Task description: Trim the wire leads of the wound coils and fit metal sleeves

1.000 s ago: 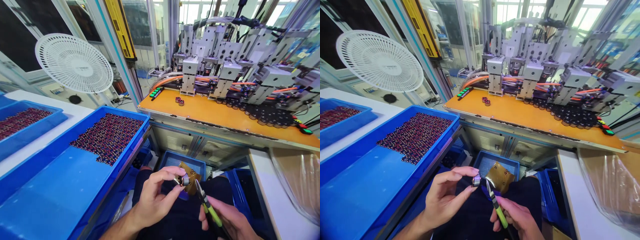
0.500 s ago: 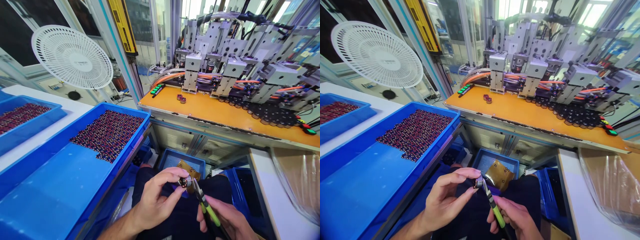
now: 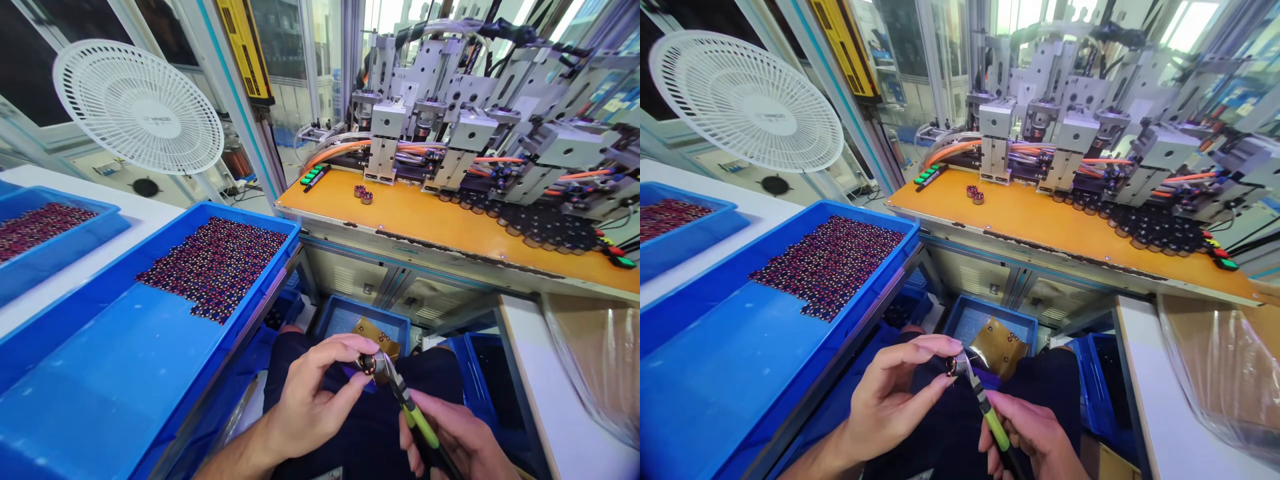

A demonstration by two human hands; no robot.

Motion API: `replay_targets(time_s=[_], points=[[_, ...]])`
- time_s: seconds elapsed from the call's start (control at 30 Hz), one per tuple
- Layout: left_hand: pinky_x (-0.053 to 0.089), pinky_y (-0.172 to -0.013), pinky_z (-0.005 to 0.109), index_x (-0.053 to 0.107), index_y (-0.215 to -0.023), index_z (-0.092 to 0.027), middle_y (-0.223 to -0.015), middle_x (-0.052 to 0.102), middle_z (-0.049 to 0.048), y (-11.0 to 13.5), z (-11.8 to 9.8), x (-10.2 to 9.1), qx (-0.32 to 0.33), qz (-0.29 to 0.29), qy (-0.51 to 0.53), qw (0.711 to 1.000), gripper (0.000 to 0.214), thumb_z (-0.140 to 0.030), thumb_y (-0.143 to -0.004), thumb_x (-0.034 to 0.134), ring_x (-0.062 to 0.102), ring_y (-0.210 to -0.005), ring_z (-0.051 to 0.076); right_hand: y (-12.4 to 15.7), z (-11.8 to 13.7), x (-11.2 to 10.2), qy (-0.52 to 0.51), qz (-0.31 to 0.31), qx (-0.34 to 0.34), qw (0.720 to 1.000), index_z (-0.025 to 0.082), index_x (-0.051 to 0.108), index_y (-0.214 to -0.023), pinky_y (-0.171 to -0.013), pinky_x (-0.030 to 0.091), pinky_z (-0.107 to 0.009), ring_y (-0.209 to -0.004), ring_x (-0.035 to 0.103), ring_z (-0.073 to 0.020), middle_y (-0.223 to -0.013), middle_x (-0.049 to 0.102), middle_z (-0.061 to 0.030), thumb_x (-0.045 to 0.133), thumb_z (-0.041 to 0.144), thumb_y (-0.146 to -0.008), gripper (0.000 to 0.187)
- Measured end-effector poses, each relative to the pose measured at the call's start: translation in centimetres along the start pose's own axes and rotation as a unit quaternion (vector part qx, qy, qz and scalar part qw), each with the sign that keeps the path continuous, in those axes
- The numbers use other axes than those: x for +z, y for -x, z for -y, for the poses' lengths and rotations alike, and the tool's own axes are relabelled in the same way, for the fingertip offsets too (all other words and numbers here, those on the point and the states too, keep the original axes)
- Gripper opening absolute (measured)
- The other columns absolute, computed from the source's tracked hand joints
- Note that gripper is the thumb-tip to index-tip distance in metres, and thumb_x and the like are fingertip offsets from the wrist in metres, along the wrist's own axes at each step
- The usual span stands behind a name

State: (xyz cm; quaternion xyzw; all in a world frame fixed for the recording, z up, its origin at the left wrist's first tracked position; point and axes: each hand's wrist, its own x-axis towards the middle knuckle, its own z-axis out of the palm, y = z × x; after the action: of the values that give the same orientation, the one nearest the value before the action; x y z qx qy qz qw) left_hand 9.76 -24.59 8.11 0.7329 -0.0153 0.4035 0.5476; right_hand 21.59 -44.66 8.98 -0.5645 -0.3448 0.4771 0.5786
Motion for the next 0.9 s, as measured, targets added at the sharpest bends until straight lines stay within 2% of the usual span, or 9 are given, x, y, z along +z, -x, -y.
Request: replay_targets(time_s=[0.13,0.27,0.37,0.43,0.5,0.63,0.7,0.8,0.9], points=[[0.057,-0.095,0.033,0.052,-0.119,-0.023,-0.111,0.07,0.0064,0.1,0.2,-0.1,-0.002,0.006,0.002,1.0,0.057,0.012,-0.075,0.063,0.07,-0.104,0.018,0.3,-0.6,-0.3,0.047,-0.016,0.031,0.998,0.038,0.059,-0.132,-0.067,0.057,-0.028,-0.073,0.066,-0.0163,-0.094,0.068,-0.0077,0.062,0.034,-0.091,0.042],[0.056,-0.095,0.03,0.053,-0.12,-0.025,-0.112,0.07,0.0047,0.3,0.3,0.0,-0.021,0.0,0.018,1.0,0.059,0.013,-0.075,0.062,0.069,-0.105,0.017,0.1,-0.8,-0.5,0.086,-0.04,0.021,0.995,0.035,0.056,-0.136,-0.069,0.058,-0.027,-0.074,0.067,-0.0165,-0.095,0.069,-0.007,0.065,0.027,-0.086,0.051],[0.055,-0.095,0.027,0.057,-0.117,-0.027,-0.112,0.072,0.0025,0.3,0.2,0.3,-0.06,-0.025,0.066,0.996,0.057,0.012,-0.076,0.064,0.069,-0.104,0.015,-0.3,-0.8,-0.6,0.14,-0.05,-0.007,0.989,0.028,0.056,-0.137,-0.071,0.059,-0.028,-0.076,0.069,-0.0176,-0.094,0.07,-0.008,0.061,0.021,-0.086,0.052],[0.056,-0.091,0.025,0.06,-0.112,-0.028,-0.11,0.073,0.0007,0.1,0.3,0.6,-0.114,-0.049,0.144,0.982,0.052,0.009,-0.076,0.068,0.07,-0.099,0.013,-0.3,-0.6,-0.9,0.229,-0.058,-0.042,0.971,0.024,0.059,-0.134,-0.072,0.06,-0.027,-0.076,0.071,-0.0187,-0.089,0.072,-0.0078,0.058,0.018,-0.085,0.049],[0.057,-0.086,0.023,0.063,-0.106,-0.028,-0.106,0.075,-0.0002,-0.2,0.5,0.7,-0.178,-0.063,0.265,0.946,0.044,0.002,-0.075,0.075,0.071,-0.093,0.012,-0.5,0.1,-1.7,0.352,-0.071,-0.095,0.928,0.024,0.058,-0.134,-0.077,0.06,-0.028,-0.083,0.072,-0.021,-0.09,0.073,-0.0069,0.058,0.016,-0.084,0.051],[0.057,-0.08,0.02,0.072,-0.095,-0.022,-0.096,0.079,0.0015,-0.6,0.9,1.0,-0.279,-0.075,0.445,0.848,0.032,-0.011,-0.068,0.086,0.073,-0.086,0.012,-3.0,4.8,-5.1,0.546,-0.129,-0.226,0.796,0.026,0.047,-0.143,-0.099,0.052,-0.035,-0.119,0.061,-0.0275,-0.125,0.066,-0.0079,0.055,0.015,-0.08,0.065],[0.057,-0.078,0.019,0.076,-0.091,-0.021,-0.097,0.08,0.0027,-0.6,0.9,1.1,-0.317,-0.084,0.469,0.82,0.023,-0.015,-0.071,0.085,0.075,-0.084,0.013,-5.9,8.1,-7.6,0.588,-0.188,-0.257,0.744,0.021,0.052,-0.138,-0.097,0.052,-0.034,-0.111,0.064,-0.0259,-0.123,0.064,-0.0099,0.054,0.015,-0.078,0.06],[0.058,-0.077,0.019,0.078,-0.091,-0.02,-0.1,0.08,0.005,-0.3,0.7,1.2,-0.349,-0.092,0.483,0.798,0.019,-0.018,-0.073,0.083,0.076,-0.085,0.016,-11.4,11.9,-11.9,0.653,-0.266,-0.228,0.672,0.012,0.058,-0.132,-0.093,0.052,-0.038,-0.099,0.066,-0.0282,-0.114,0.066,-0.013,0.058,0.022,-0.071,0.062],[0.06,-0.076,0.02,0.078,-0.092,-0.019,-0.1,0.081,0.0071,-0.1,0.7,1.2,-0.362,-0.103,0.48,0.793,0.022,-0.018,-0.071,0.084,0.077,-0.085,0.018,-16.4,12.9,-15.3,0.68,-0.292,-0.157,0.654,0.014,0.066,-0.122,-0.089,0.053,-0.039,-0.095,0.067,-0.0297,-0.107,0.07,-0.0115,0.06,0.024,-0.067,0.056]])
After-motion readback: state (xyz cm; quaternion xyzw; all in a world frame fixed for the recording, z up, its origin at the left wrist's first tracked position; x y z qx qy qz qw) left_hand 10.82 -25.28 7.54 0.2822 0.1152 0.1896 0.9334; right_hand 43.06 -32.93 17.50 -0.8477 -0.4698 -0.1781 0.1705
